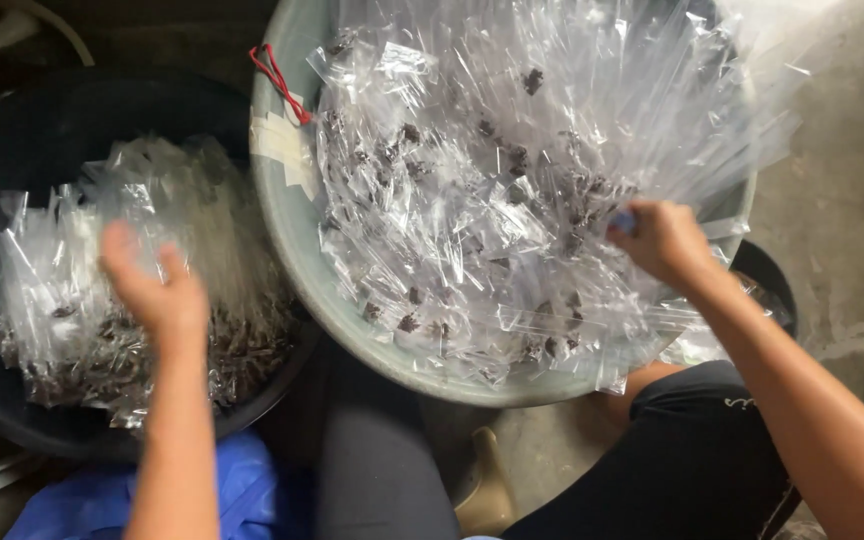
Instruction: Sealing small plastic bags containing items using a lighter and moving them from one bin to another.
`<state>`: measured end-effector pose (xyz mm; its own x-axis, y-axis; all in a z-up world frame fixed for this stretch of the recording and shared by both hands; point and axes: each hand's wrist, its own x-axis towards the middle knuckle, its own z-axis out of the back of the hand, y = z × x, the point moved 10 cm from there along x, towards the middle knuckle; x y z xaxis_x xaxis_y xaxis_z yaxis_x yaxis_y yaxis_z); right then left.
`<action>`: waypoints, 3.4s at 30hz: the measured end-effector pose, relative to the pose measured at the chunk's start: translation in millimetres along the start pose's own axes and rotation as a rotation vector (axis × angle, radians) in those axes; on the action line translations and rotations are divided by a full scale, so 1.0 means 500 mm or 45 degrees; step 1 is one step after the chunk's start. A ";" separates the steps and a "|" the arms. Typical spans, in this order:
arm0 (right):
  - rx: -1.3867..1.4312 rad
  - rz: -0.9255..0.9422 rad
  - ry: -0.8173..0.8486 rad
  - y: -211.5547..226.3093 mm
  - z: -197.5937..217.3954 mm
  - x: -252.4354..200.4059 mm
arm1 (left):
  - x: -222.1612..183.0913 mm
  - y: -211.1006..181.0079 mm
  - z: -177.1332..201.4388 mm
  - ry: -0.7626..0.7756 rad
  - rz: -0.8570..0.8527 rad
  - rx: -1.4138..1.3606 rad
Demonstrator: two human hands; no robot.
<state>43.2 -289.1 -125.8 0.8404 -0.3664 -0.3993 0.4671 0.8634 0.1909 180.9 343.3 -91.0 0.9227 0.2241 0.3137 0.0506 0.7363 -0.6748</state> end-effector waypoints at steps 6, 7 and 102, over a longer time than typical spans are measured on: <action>0.685 -0.067 -0.314 0.021 0.246 -0.050 | -0.210 -0.474 -0.392 1.055 0.244 -1.020; 0.885 -0.084 -0.423 0.023 0.288 -0.065 | -0.286 -0.505 -0.498 1.362 0.444 -0.886; 1.754 0.635 -0.156 0.316 0.349 -0.229 | -0.277 -0.793 -0.206 1.444 -0.251 -1.503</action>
<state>68.7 -171.2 106.4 0.9743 -0.2235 0.0266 -0.0439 -0.0729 0.9964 72.7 -45.2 64.1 0.6319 -0.7511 0.1913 -0.0511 -0.2867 -0.9567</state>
